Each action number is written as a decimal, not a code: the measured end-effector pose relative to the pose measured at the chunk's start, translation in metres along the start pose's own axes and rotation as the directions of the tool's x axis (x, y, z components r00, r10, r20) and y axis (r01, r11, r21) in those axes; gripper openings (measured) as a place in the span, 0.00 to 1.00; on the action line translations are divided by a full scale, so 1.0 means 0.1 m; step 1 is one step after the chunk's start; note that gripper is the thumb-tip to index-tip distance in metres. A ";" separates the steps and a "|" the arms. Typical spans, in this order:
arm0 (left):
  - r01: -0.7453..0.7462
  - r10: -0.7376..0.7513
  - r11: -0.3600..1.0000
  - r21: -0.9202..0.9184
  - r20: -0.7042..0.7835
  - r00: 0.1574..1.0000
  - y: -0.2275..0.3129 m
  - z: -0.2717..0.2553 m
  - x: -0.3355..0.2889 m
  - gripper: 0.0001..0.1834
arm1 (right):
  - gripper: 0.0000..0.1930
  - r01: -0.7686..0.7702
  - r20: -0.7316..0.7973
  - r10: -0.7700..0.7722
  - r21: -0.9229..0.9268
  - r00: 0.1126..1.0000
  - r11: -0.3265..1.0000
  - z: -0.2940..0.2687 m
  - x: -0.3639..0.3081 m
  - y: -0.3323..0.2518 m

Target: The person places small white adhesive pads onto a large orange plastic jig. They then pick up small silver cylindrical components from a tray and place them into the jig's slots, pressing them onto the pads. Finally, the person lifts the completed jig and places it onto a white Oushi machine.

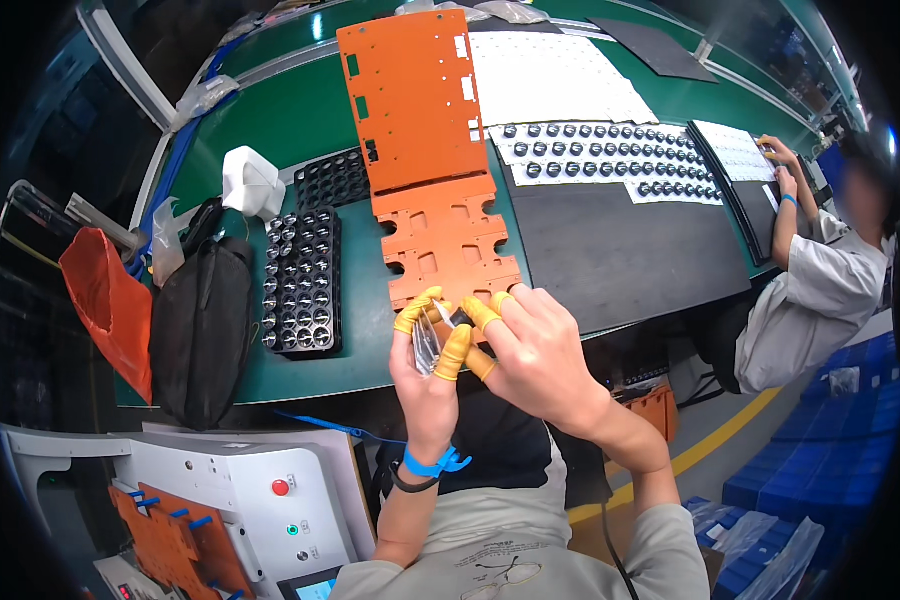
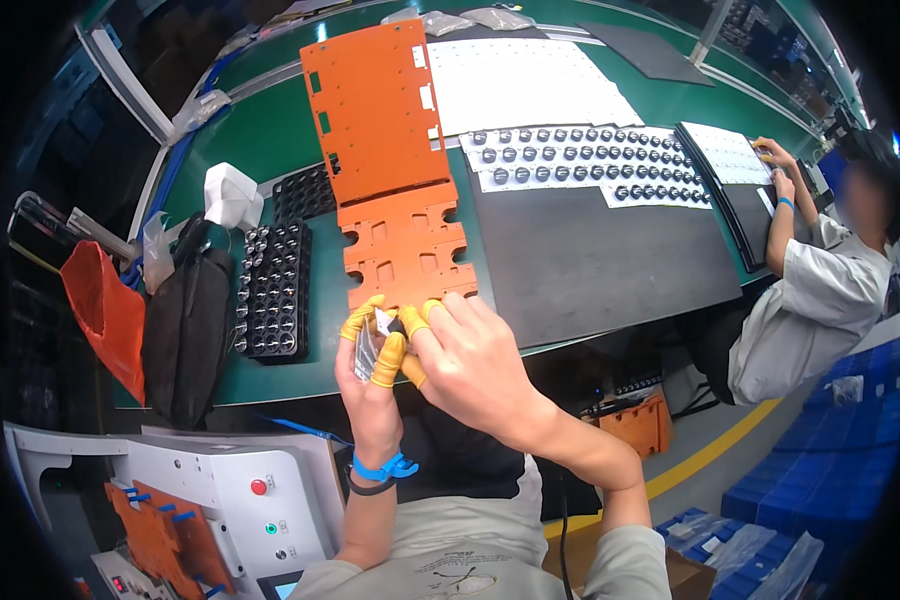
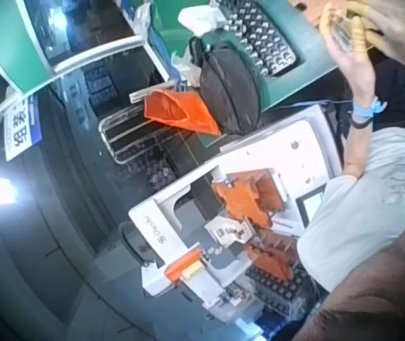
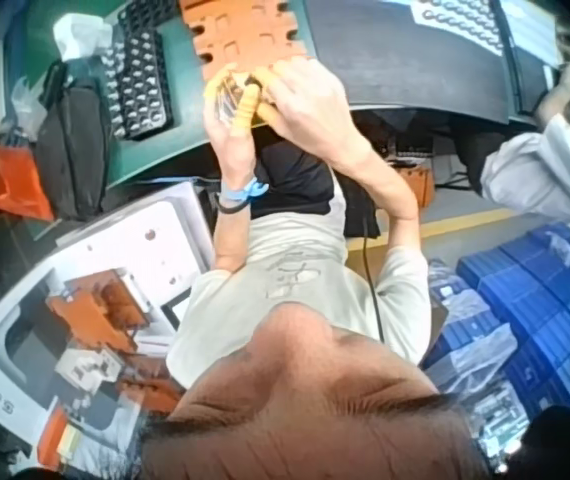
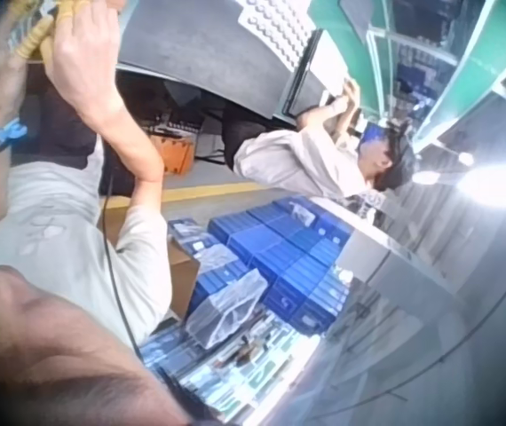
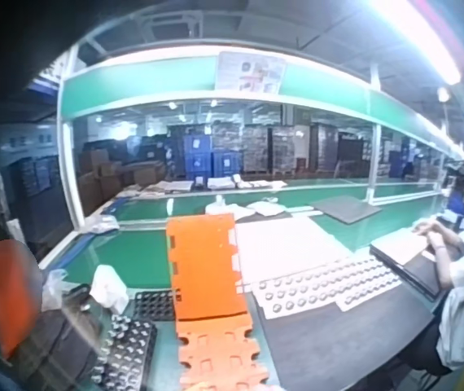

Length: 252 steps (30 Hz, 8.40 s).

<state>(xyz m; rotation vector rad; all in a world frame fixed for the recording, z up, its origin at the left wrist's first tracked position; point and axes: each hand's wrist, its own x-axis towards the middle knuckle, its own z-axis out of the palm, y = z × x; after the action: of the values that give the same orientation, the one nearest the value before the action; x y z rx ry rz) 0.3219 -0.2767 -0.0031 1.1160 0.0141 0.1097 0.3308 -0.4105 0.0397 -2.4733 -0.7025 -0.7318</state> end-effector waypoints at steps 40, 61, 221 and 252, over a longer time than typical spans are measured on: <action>0.227 -0.187 0.715 -0.661 0.132 0.973 0.09 -0.57 0.39 0.22 | 0.22 -0.819 0.678 0.619 -0.044 0.397 0.573 0.38 0.92 1.72; 0.128 -0.136 0.724 -0.677 0.042 0.990 0.31 -1.18 -0.09 0.31 | 0.15 -0.293 0.208 0.253 0.194 0.945 0.936 1.87 1.56 -0.29; 0.305 -0.377 0.456 -0.836 0.130 0.917 0.31 -0.93 -0.14 0.30 | 0.20 -0.516 0.228 0.599 -0.334 0.767 0.789 0.18 0.74 0.63; 0.284 -0.301 0.746 -0.602 0.076 0.951 0.38 -1.12 -0.10 0.35 | 0.18 -0.285 0.171 0.239 0.336 0.956 0.898 1.24 1.61 -0.41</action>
<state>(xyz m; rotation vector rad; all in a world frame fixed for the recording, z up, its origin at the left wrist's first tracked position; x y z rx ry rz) 0.3015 -0.1609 -0.0184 0.4479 0.1682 -0.1519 0.4684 -0.2559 0.0541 -2.2268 -0.4788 -0.3134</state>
